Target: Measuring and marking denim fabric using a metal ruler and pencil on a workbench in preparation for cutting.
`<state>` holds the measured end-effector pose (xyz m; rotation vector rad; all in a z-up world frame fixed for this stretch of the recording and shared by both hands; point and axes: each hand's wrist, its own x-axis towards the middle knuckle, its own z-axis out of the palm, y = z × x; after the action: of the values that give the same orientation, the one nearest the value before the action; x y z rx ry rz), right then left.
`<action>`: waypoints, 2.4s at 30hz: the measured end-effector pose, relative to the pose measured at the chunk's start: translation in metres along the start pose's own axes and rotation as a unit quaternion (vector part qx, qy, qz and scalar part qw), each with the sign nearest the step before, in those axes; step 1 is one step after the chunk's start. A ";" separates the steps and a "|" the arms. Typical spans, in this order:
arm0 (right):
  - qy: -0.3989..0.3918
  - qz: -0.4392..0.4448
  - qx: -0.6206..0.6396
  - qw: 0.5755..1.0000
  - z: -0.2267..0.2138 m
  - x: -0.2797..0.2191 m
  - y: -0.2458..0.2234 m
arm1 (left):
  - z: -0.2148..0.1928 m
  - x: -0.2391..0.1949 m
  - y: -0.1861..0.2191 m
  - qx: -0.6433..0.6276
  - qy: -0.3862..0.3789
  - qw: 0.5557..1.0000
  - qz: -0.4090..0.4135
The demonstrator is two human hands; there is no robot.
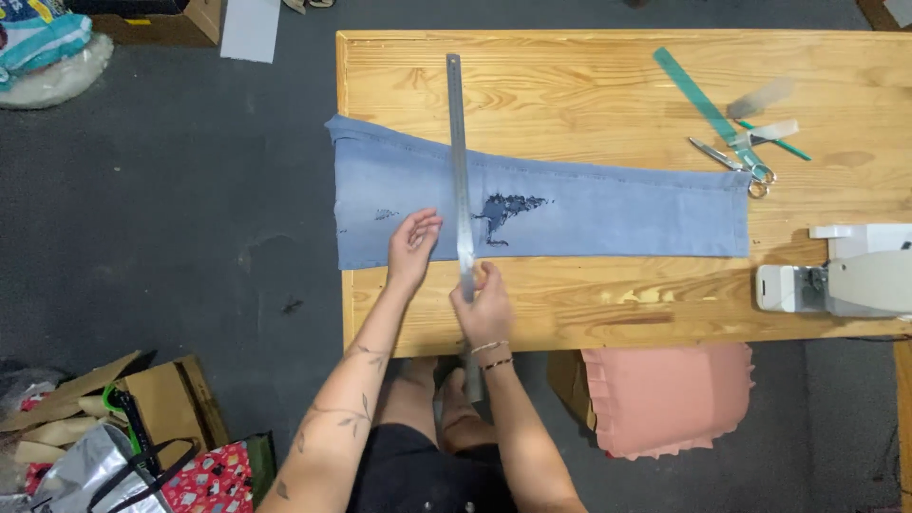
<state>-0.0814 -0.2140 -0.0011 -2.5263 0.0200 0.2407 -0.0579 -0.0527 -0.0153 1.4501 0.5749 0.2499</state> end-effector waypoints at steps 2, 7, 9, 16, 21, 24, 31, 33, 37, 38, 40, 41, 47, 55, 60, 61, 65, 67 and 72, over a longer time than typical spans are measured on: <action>-0.015 0.032 0.020 0.999 -0.022 0.018 0.012 | 0.001 -0.026 0.006 0.006 0.027 0.999 -0.022; 0.113 -0.048 0.076 0.990 -0.071 0.042 0.052 | -0.001 -0.085 -0.018 -0.016 0.035 0.998 -0.057; 0.188 -0.102 0.036 0.976 -0.084 0.057 0.068 | -0.004 -0.097 -0.050 -0.089 -0.012 0.989 -0.116; 0.294 -0.017 -0.054 0.954 -0.070 0.098 0.108 | -0.016 -0.088 -0.045 -0.123 -0.026 0.951 -0.281; 0.237 0.051 -0.041 0.969 -0.059 0.112 0.104 | -0.008 -0.064 -0.018 -0.223 0.046 0.899 -0.374; 0.240 0.034 0.020 0.970 -0.052 0.134 0.124 | -0.007 -0.046 -0.030 -0.269 0.085 0.874 -0.396; 0.200 -0.060 0.088 0.974 -0.093 0.212 0.153 | 0.011 -0.036 -0.026 -0.332 0.205 0.826 -0.407; 0.217 -0.076 -0.105 0.968 -0.103 0.246 0.157 | 0.023 -0.040 -0.014 -0.306 0.310 0.816 -0.380; 0.175 -0.111 -0.125 0.970 -0.129 0.317 0.159 | 0.045 -0.037 -0.007 -0.316 0.346 0.802 -0.371; 0.141 -0.113 -0.110 0.977 -0.124 0.337 0.169 | 0.050 -0.038 -0.006 -0.292 0.360 0.806 -0.368; 0.104 -0.114 -0.094 0.983 -0.128 0.359 0.176 | 0.056 -0.033 -0.016 -0.266 0.375 0.810 -0.364; 0.095 -0.119 -0.081 0.985 -0.137 0.356 0.173 | 0.054 -0.030 -0.028 -0.258 0.394 0.806 -0.358; 0.304 -0.164 -0.098 0.933 -0.168 0.369 0.267 | 0.042 -0.021 -0.054 -0.249 0.382 0.802 -0.385; 0.209 -0.038 -0.058 0.975 -0.225 0.370 0.314 | 0.045 -0.017 -0.054 -0.242 0.375 0.820 -0.359; 0.164 -0.072 0.009 0.984 -0.225 0.384 0.324 | 0.059 -0.016 -0.050 -0.268 0.378 0.818 -0.342; 0.154 -0.077 0.011 0.985 -0.227 0.385 0.324 | 0.059 -0.016 -0.056 -0.269 0.388 0.813 -0.342; 0.146 0.042 0.094 0.984 -0.245 0.380 0.297 | 0.052 -0.015 -0.097 -0.244 0.391 0.837 -0.294; 0.145 0.122 0.211 0.959 -0.249 0.374 0.281 | 0.050 -0.017 -0.106 -0.237 0.392 0.842 -0.286; 0.214 0.085 0.166 0.959 -0.250 0.359 0.284 | 0.066 -0.024 -0.077 -0.215 0.378 0.856 -0.281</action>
<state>0.2942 -0.5747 -0.0229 -2.1933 0.4161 -0.2314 -0.0578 -0.1311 -0.0845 0.6558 1.4526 0.4493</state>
